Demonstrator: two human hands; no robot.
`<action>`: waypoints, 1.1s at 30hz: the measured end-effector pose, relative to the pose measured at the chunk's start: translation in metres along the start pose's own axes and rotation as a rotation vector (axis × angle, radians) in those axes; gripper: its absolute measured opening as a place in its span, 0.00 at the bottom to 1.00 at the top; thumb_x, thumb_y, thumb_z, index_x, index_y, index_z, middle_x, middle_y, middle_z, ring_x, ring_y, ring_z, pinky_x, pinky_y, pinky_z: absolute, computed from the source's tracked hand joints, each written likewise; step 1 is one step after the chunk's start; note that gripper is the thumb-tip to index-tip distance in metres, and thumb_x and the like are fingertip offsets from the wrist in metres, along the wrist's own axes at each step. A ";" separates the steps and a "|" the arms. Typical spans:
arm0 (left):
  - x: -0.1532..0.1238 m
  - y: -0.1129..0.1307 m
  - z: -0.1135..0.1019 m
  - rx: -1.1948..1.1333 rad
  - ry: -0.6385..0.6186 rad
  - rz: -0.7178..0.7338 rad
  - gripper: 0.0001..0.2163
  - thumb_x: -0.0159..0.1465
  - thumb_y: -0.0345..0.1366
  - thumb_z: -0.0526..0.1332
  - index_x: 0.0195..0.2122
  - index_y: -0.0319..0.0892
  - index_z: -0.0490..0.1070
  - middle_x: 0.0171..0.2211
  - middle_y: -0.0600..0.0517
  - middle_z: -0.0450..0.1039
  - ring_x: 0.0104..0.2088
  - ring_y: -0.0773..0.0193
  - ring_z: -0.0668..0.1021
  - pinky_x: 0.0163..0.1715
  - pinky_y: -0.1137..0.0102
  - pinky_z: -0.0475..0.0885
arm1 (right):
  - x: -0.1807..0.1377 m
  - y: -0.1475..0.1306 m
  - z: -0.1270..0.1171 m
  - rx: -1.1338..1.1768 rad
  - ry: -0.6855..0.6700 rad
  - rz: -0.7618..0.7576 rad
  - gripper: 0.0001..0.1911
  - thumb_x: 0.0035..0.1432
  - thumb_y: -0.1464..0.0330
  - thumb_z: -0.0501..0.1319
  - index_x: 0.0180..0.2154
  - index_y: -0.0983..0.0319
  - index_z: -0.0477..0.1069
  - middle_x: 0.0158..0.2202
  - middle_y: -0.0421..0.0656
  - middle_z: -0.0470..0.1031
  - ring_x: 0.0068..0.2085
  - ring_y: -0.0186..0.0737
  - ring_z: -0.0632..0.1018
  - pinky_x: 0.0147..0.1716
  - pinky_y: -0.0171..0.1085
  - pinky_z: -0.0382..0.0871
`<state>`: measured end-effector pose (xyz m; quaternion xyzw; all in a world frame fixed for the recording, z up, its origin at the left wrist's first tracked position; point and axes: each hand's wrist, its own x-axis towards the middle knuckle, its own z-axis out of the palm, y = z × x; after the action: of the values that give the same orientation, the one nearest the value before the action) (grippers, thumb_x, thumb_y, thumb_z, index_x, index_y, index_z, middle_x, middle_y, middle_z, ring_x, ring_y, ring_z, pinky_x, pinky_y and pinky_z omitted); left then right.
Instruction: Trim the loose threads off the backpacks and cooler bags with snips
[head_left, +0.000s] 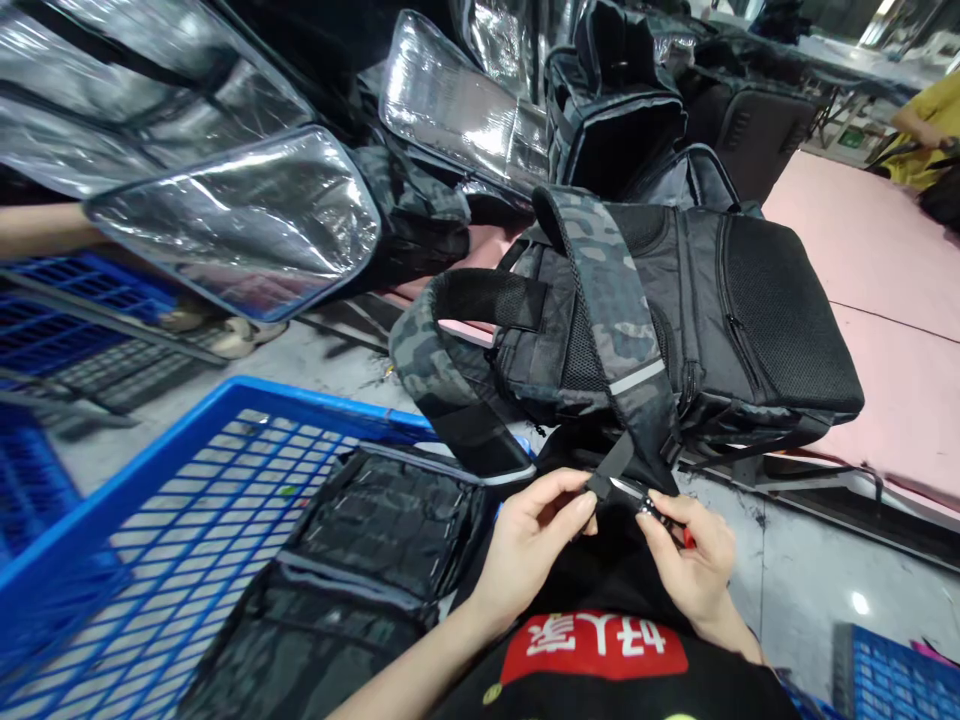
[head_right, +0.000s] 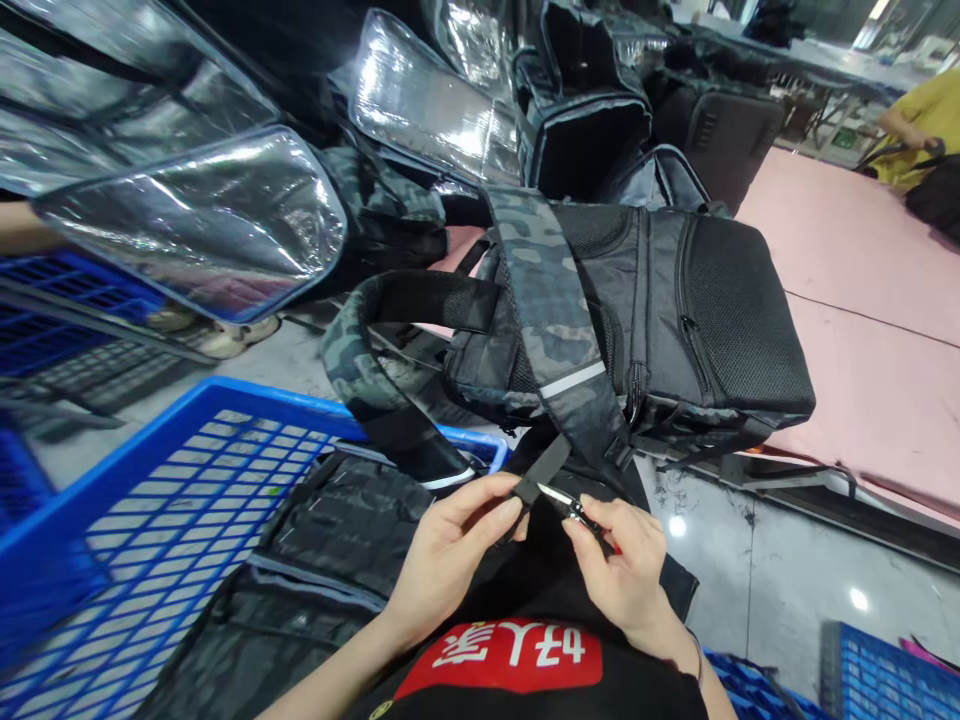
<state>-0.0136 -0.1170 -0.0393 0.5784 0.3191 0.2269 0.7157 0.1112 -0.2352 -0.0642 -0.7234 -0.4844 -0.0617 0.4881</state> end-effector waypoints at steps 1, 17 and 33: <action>0.000 -0.001 -0.001 0.004 -0.003 -0.007 0.08 0.58 0.39 0.59 0.33 0.38 0.71 0.21 0.55 0.66 0.24 0.70 0.68 0.27 0.75 0.63 | 0.000 0.000 0.000 0.003 0.016 0.002 0.03 0.53 0.69 0.61 0.32 0.61 0.71 0.23 0.39 0.74 0.18 0.30 0.70 0.19 0.31 0.66; -0.002 -0.014 -0.004 0.571 0.304 0.485 0.10 0.56 0.32 0.62 0.40 0.42 0.72 0.36 0.49 0.74 0.37 0.63 0.75 0.41 0.69 0.70 | -0.007 0.004 0.007 0.226 0.048 0.307 0.09 0.52 0.67 0.62 0.37 0.62 0.68 0.29 0.41 0.74 0.25 0.32 0.74 0.21 0.30 0.68; 0.000 0.016 -0.004 -0.110 -0.161 -0.037 0.15 0.61 0.44 0.55 0.28 0.36 0.68 0.21 0.51 0.72 0.17 0.71 0.70 0.22 0.74 0.66 | 0.012 -0.001 0.014 0.081 0.053 -0.263 0.13 0.51 0.71 0.63 0.41 0.61 0.68 0.20 0.37 0.70 0.19 0.31 0.68 0.19 0.32 0.66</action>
<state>-0.0158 -0.1108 -0.0242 0.5485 0.2582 0.1833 0.7739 0.1116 -0.2163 -0.0642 -0.6314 -0.5641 -0.1248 0.5172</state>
